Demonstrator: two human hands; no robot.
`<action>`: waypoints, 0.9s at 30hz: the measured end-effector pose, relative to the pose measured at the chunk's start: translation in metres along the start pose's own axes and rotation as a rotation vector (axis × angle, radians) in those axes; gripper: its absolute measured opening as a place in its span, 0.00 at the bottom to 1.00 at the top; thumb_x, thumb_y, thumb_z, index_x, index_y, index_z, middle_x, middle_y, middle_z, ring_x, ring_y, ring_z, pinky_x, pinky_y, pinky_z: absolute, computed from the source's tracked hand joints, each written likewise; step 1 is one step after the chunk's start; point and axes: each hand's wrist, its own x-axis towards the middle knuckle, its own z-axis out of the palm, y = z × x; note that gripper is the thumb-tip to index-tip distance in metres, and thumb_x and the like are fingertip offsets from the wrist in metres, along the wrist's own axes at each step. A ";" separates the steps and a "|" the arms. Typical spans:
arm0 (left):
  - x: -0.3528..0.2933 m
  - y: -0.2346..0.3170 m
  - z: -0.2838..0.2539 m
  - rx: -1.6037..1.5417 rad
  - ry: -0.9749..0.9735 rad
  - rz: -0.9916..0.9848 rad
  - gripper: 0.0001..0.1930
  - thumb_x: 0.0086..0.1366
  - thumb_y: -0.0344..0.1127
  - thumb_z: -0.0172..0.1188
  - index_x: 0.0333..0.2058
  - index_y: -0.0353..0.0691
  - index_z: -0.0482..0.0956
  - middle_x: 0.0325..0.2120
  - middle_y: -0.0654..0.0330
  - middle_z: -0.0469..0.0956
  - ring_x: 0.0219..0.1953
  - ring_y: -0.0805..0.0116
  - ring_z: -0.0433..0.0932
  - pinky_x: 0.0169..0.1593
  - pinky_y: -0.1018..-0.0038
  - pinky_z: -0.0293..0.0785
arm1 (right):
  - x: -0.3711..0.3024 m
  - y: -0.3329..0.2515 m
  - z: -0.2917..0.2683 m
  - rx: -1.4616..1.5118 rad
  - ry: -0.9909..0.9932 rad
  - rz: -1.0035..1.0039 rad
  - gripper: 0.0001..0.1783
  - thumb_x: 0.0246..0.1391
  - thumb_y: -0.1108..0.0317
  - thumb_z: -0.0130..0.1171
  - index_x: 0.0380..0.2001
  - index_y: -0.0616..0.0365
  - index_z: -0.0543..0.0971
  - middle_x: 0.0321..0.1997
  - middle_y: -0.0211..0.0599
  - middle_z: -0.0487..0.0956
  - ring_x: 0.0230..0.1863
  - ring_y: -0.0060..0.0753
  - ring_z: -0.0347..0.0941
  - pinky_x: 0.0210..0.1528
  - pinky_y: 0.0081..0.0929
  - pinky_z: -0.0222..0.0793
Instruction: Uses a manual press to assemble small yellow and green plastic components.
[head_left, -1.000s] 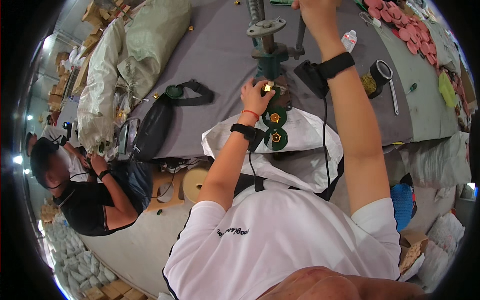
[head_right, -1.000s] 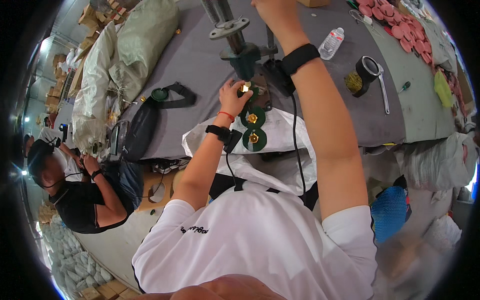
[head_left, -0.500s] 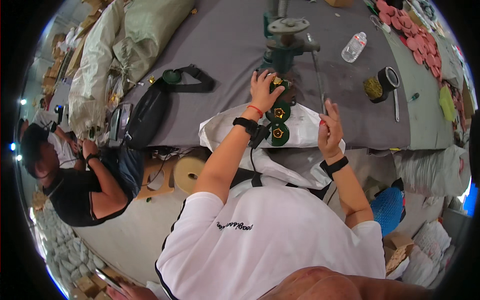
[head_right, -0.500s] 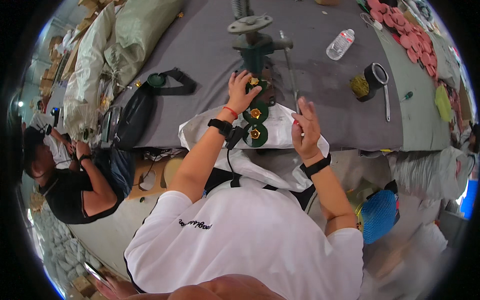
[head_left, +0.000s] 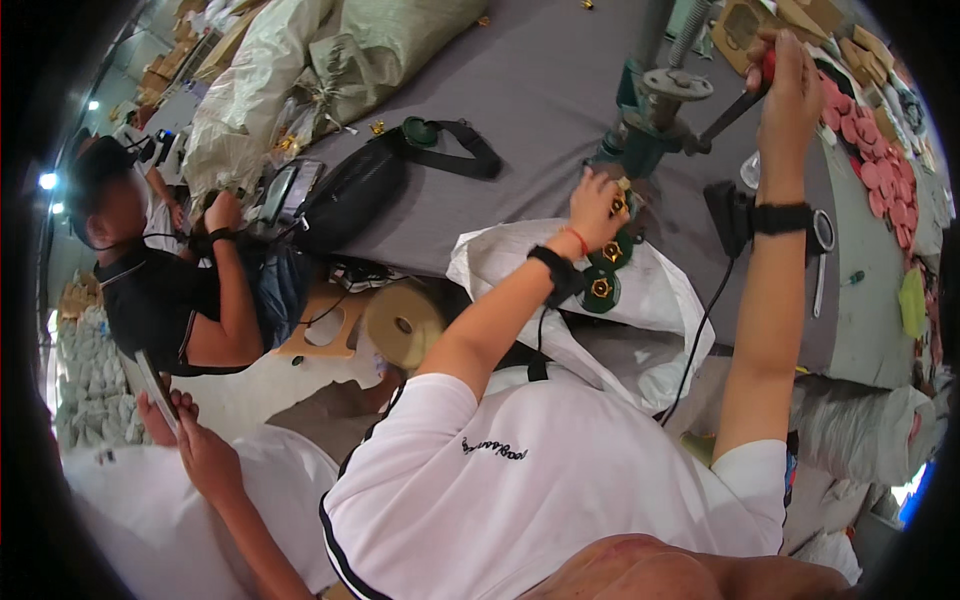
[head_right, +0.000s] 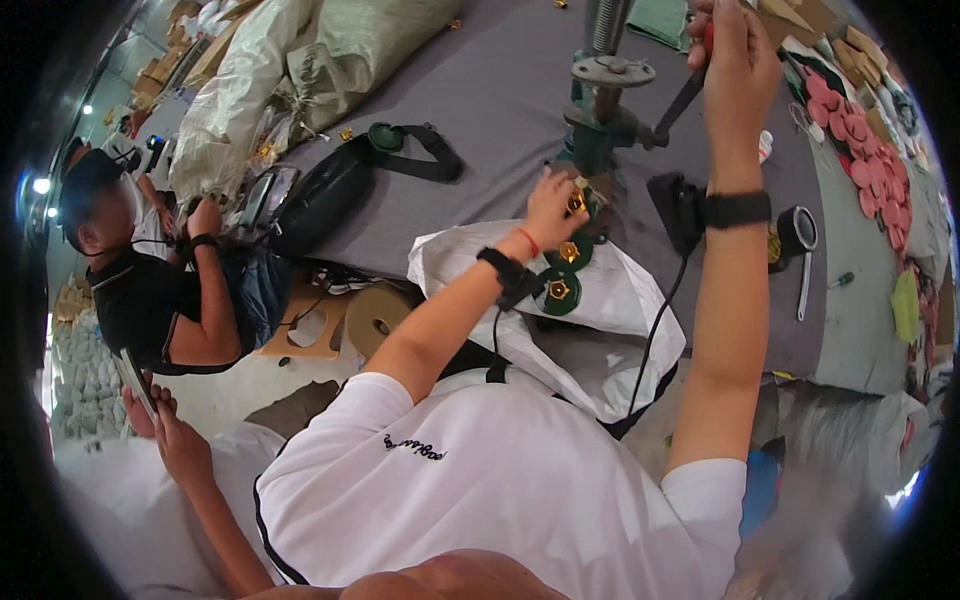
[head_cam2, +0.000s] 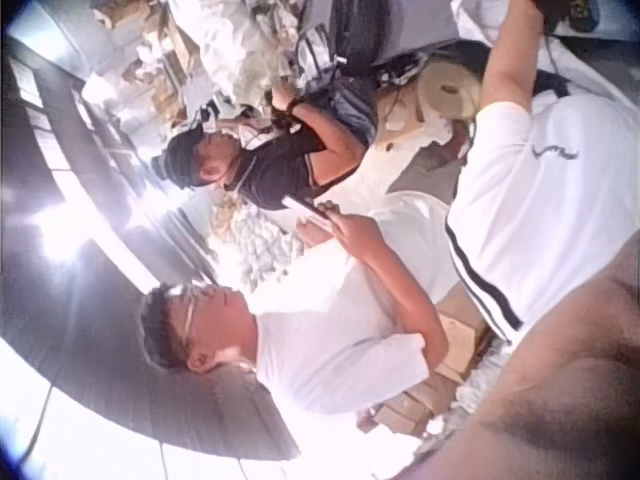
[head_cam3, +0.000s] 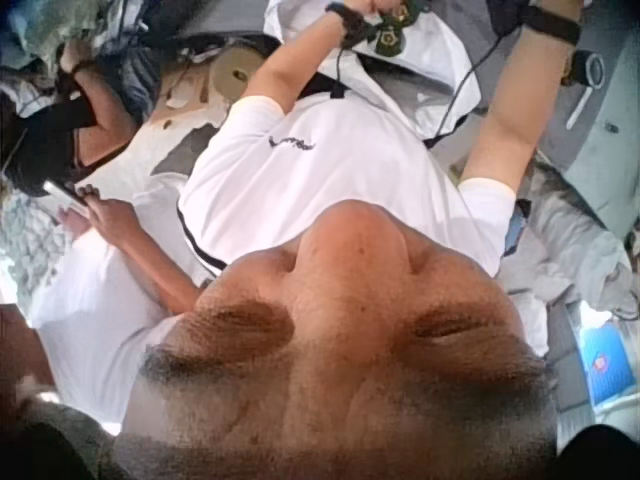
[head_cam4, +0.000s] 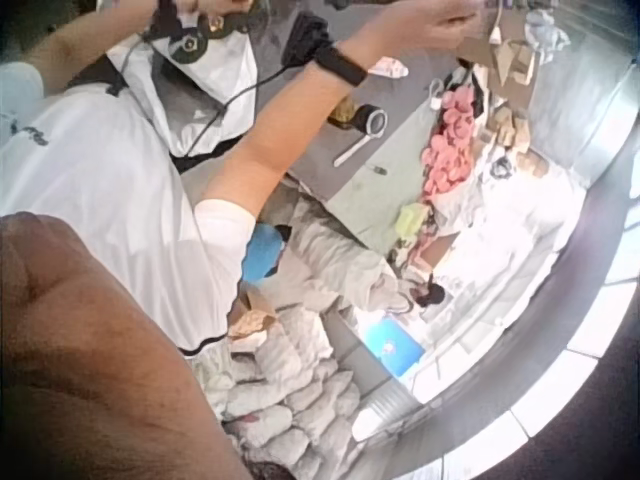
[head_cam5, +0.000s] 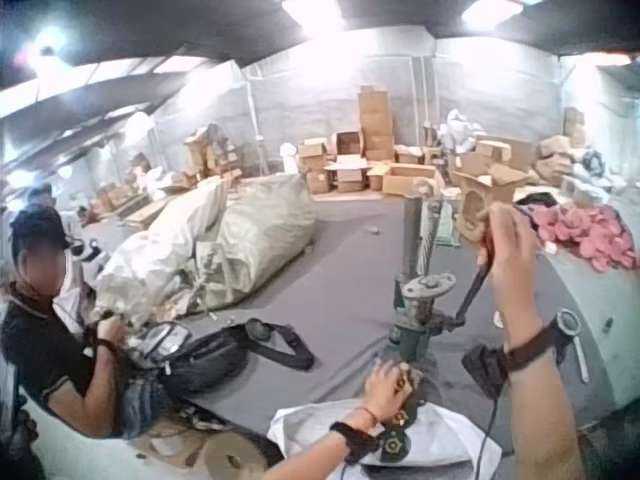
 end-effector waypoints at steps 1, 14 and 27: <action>-0.014 0.008 0.002 0.015 -0.009 -0.001 0.22 0.51 0.45 0.66 0.43 0.44 0.72 0.59 0.41 0.59 0.63 0.33 0.50 0.63 0.50 0.51 | 0.011 0.012 0.002 0.028 0.046 0.031 0.18 0.63 0.59 0.48 0.34 0.65 0.76 0.27 0.34 0.75 0.21 0.18 0.65 0.26 0.17 0.60; 0.050 -0.178 -0.240 0.774 0.628 -0.244 0.31 0.55 0.55 0.60 0.48 0.33 0.71 0.50 0.43 0.69 0.56 0.43 0.62 0.59 0.57 0.58 | 0.018 0.022 0.014 0.173 0.187 0.091 0.16 0.63 0.62 0.48 0.35 0.67 0.75 0.25 0.35 0.74 0.18 0.18 0.59 0.24 0.17 0.58; 0.045 -0.195 -0.225 0.350 0.416 -0.374 0.30 0.59 0.53 0.58 0.52 0.36 0.70 0.42 0.44 0.77 0.45 0.46 0.76 0.49 0.59 0.70 | 0.017 0.024 0.016 0.126 0.241 0.095 0.16 0.62 0.61 0.48 0.35 0.67 0.74 0.25 0.37 0.74 0.18 0.20 0.60 0.25 0.19 0.59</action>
